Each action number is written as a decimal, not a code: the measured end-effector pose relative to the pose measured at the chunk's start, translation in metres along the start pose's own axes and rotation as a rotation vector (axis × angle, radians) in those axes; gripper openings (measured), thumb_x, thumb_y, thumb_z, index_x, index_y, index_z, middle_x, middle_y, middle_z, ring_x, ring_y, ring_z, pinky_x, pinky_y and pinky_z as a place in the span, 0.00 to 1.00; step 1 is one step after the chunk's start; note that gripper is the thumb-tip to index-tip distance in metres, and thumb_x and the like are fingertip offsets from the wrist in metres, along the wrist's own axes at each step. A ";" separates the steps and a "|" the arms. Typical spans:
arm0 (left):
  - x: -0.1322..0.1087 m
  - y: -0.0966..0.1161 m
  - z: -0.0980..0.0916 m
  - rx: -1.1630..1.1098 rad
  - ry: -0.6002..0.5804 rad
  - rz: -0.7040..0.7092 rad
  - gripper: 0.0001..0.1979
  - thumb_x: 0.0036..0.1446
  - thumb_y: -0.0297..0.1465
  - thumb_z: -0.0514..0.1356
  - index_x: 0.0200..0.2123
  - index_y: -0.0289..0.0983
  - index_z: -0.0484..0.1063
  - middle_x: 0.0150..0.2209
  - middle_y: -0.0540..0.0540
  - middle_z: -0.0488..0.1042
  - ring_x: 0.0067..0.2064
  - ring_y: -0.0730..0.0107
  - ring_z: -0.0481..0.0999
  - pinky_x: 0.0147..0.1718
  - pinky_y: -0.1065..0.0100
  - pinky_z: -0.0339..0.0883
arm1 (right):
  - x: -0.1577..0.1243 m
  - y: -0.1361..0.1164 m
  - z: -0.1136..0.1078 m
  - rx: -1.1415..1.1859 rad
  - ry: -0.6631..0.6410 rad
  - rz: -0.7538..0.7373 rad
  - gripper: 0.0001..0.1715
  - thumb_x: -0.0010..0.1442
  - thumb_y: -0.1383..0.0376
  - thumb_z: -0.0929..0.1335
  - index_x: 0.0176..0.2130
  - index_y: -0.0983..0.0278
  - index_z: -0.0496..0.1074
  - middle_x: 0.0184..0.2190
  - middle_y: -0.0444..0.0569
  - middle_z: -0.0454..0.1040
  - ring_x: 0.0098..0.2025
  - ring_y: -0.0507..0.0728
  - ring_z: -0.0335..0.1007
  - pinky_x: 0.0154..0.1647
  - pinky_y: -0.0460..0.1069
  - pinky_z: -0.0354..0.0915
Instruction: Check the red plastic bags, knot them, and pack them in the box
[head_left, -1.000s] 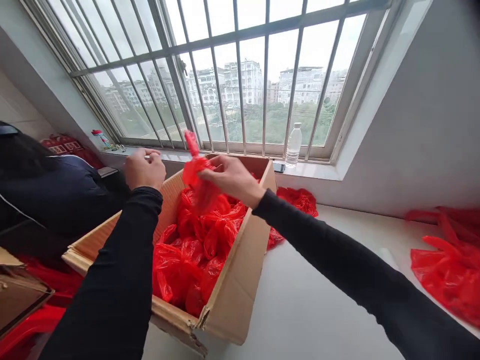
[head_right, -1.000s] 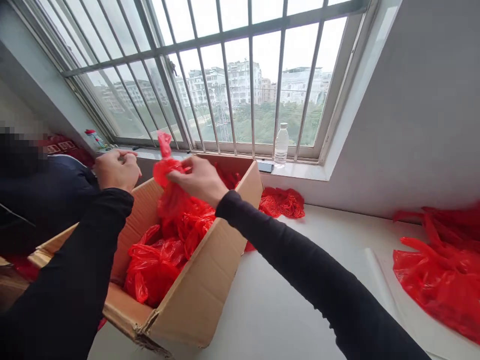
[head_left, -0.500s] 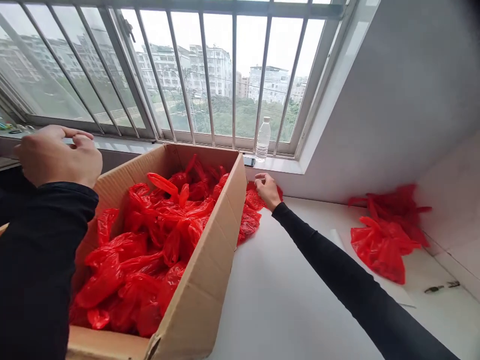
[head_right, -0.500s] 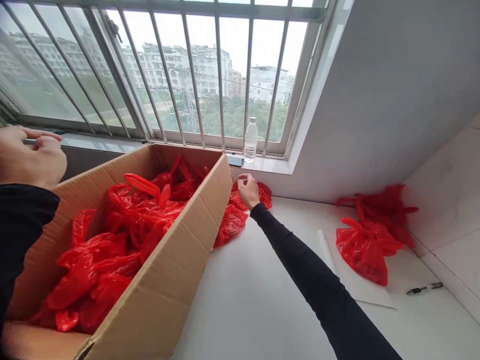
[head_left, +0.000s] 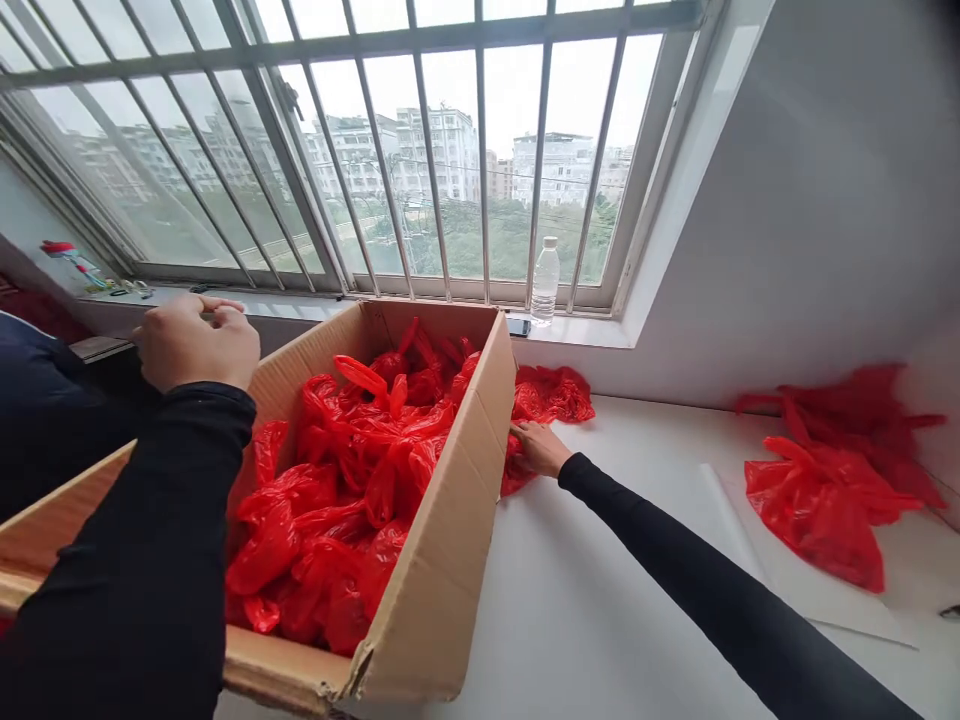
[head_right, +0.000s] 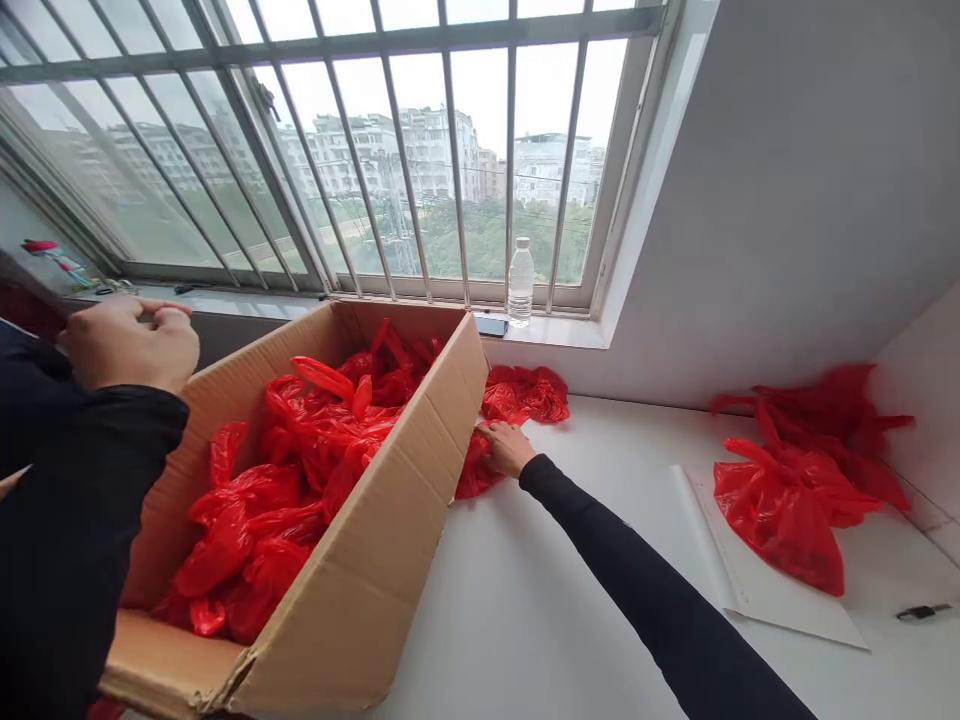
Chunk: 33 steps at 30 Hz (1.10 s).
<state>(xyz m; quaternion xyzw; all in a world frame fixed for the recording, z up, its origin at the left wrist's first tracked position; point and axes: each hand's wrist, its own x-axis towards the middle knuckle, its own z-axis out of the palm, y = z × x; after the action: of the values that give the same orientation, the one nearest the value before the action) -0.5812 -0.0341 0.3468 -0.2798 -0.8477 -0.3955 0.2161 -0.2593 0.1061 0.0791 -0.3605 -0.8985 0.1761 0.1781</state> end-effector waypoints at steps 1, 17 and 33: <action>0.000 -0.001 0.000 0.020 0.000 0.005 0.20 0.58 0.29 0.57 0.50 0.37 0.81 0.46 0.38 0.81 0.54 0.47 0.77 0.57 0.44 0.70 | -0.002 0.005 -0.003 -0.005 0.001 0.010 0.15 0.67 0.59 0.71 0.50 0.66 0.74 0.48 0.51 0.76 0.48 0.59 0.74 0.52 0.59 0.72; -0.002 -0.005 0.007 0.038 0.007 0.039 0.16 0.62 0.29 0.56 0.47 0.37 0.82 0.45 0.37 0.82 0.54 0.49 0.79 0.55 0.52 0.71 | 0.002 -0.033 -0.221 0.520 0.932 -0.164 0.07 0.68 0.58 0.67 0.43 0.58 0.70 0.29 0.43 0.70 0.28 0.51 0.70 0.28 0.47 0.67; 0.001 -0.010 0.015 0.126 -0.073 0.024 0.17 0.60 0.31 0.58 0.48 0.39 0.82 0.47 0.39 0.82 0.54 0.50 0.79 0.57 0.48 0.72 | 0.020 -0.198 -0.158 0.352 0.157 -0.690 0.22 0.69 0.69 0.67 0.61 0.62 0.67 0.55 0.52 0.77 0.56 0.57 0.74 0.59 0.54 0.68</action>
<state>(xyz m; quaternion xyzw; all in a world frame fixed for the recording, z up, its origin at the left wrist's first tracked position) -0.5908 -0.0269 0.3331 -0.2899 -0.8747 -0.3286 0.2070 -0.3180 0.0157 0.3097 -0.0135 -0.9066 0.2290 0.3543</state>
